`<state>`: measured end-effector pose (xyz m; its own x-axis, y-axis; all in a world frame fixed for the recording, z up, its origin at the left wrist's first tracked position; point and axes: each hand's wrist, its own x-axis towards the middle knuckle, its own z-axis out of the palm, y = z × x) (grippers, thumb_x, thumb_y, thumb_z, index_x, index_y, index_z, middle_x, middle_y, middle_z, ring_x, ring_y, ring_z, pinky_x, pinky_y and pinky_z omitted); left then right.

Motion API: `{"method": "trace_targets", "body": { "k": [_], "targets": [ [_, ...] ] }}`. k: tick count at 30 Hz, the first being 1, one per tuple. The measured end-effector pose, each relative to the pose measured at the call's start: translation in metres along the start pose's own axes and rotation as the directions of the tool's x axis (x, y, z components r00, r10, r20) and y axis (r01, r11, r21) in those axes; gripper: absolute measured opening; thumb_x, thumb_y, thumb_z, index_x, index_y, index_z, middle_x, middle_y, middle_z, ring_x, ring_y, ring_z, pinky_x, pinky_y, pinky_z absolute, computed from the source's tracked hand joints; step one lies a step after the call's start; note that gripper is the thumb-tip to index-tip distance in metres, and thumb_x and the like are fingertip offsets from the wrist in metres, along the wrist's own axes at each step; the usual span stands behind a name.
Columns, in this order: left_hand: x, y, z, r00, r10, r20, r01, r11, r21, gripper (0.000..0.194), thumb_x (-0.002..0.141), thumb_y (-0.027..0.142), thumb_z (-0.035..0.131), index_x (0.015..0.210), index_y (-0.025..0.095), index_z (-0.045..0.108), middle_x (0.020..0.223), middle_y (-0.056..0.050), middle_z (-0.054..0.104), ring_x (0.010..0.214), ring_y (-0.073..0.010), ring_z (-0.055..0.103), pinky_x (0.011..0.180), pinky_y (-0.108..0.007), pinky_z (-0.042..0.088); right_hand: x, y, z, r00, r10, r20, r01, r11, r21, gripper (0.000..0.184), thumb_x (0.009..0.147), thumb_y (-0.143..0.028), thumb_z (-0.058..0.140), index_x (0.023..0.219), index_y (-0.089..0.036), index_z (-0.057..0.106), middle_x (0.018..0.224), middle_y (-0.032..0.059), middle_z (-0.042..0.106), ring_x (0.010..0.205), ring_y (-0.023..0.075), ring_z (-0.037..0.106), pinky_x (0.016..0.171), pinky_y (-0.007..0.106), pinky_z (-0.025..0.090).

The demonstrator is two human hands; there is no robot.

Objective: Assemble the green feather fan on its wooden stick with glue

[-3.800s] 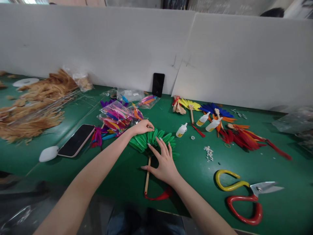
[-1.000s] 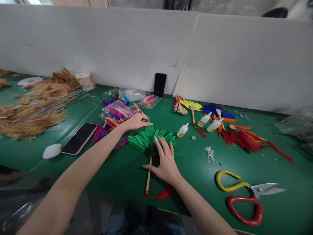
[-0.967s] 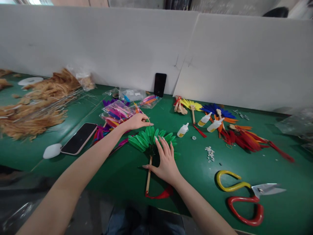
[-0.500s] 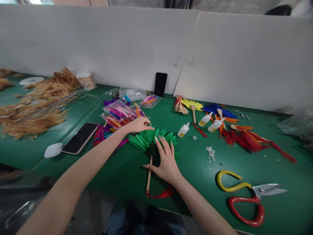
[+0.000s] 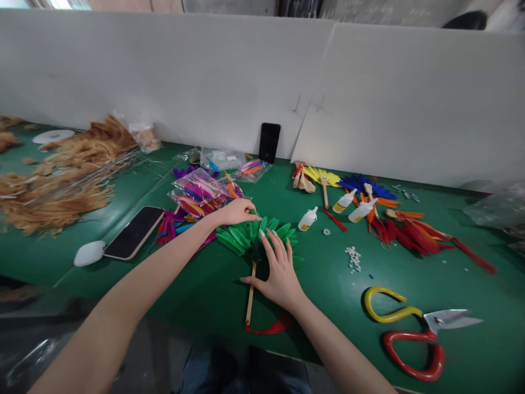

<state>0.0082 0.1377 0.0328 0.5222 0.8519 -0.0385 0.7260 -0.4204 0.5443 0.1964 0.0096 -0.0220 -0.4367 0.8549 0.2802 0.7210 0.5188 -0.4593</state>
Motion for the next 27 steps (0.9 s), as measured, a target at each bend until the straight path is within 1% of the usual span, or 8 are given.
{"method": "trace_targets", "body": {
  "k": [7, 10, 17, 22, 25, 27],
  "targets": [
    [-0.001, -0.004, 0.008, 0.999, -0.048, -0.012, 0.048, 0.999, -0.013, 0.039, 0.073, 0.049, 0.058, 0.054, 0.015, 0.049, 0.056, 0.004, 0.035, 0.050, -0.0094, 0.035, 0.051, -0.023, 0.023, 0.000, 0.001, 0.001, 1.000, -0.016, -0.005, 0.016, 1.000, -0.018, 0.094, 0.071, -0.062, 0.057, 0.144, -0.022, 0.014, 0.147, 0.0109, 0.024, 0.135, 0.0320, 0.020, 0.108, 0.057, 0.014],
    [-0.002, -0.007, 0.010, 0.999, -0.043, -0.015, 0.043, 0.999, -0.019, 0.039, 0.073, 0.049, 0.058, 0.055, 0.015, 0.050, 0.057, 0.004, 0.036, 0.051, -0.0094, 0.035, 0.051, -0.023, 0.023, 0.000, 0.000, 0.000, 1.000, -0.016, -0.003, 0.015, 1.000, -0.026, 0.094, 0.071, -0.062, 0.057, 0.144, -0.022, 0.015, 0.147, 0.0111, 0.024, 0.135, 0.0324, 0.020, 0.108, 0.057, 0.015],
    [-0.003, -0.005, 0.012, 0.999, -0.031, -0.008, 0.030, 0.998, -0.058, 0.044, 0.072, 0.050, 0.058, 0.050, 0.017, 0.038, 0.057, 0.003, 0.036, 0.050, -0.0089, 0.033, 0.051, -0.024, 0.023, 0.001, 0.000, 0.000, 1.000, -0.012, -0.002, 0.012, 1.000, -0.014, 0.094, 0.071, -0.064, 0.055, 0.144, -0.022, 0.014, 0.147, 0.0111, 0.025, 0.136, 0.0316, 0.020, 0.109, 0.057, 0.013],
    [-0.002, -0.004, 0.014, 0.999, -0.041, 0.006, 0.041, 0.998, -0.056, 0.045, 0.072, 0.051, 0.058, 0.050, 0.017, 0.037, 0.057, 0.003, 0.036, 0.049, -0.0087, 0.031, 0.051, -0.024, 0.021, 0.000, 0.001, 0.001, 1.000, -0.008, 0.008, 0.009, 1.000, -0.027, 0.093, 0.071, -0.065, 0.055, 0.144, -0.021, 0.016, 0.148, 0.0108, 0.023, 0.136, 0.0308, 0.018, 0.109, 0.056, 0.012],
    [-0.002, -0.005, 0.015, 0.999, -0.029, 0.013, 0.030, 0.998, -0.049, 0.045, 0.072, 0.051, 0.057, 0.050, 0.017, 0.039, 0.056, 0.004, 0.035, 0.049, -0.0090, 0.031, 0.051, -0.025, 0.021, 0.000, 0.000, 0.001, 1.000, -0.015, 0.011, 0.015, 0.999, -0.036, 0.092, 0.072, -0.064, 0.054, 0.144, -0.022, 0.017, 0.148, 0.0112, 0.023, 0.136, 0.0310, 0.017, 0.109, 0.057, 0.013],
    [-0.002, -0.006, 0.015, 1.000, -0.024, 0.008, 0.025, 0.999, -0.046, 0.044, 0.072, 0.052, 0.057, 0.050, 0.016, 0.044, 0.056, 0.003, 0.036, 0.050, -0.0094, 0.032, 0.051, -0.025, 0.022, 0.000, 0.000, 0.000, 1.000, -0.025, 0.009, 0.026, 0.999, -0.044, 0.089, 0.073, -0.063, 0.054, 0.143, -0.022, 0.019, 0.148, 0.0111, 0.022, 0.136, 0.0313, 0.017, 0.108, 0.058, 0.013]
  ]
}}
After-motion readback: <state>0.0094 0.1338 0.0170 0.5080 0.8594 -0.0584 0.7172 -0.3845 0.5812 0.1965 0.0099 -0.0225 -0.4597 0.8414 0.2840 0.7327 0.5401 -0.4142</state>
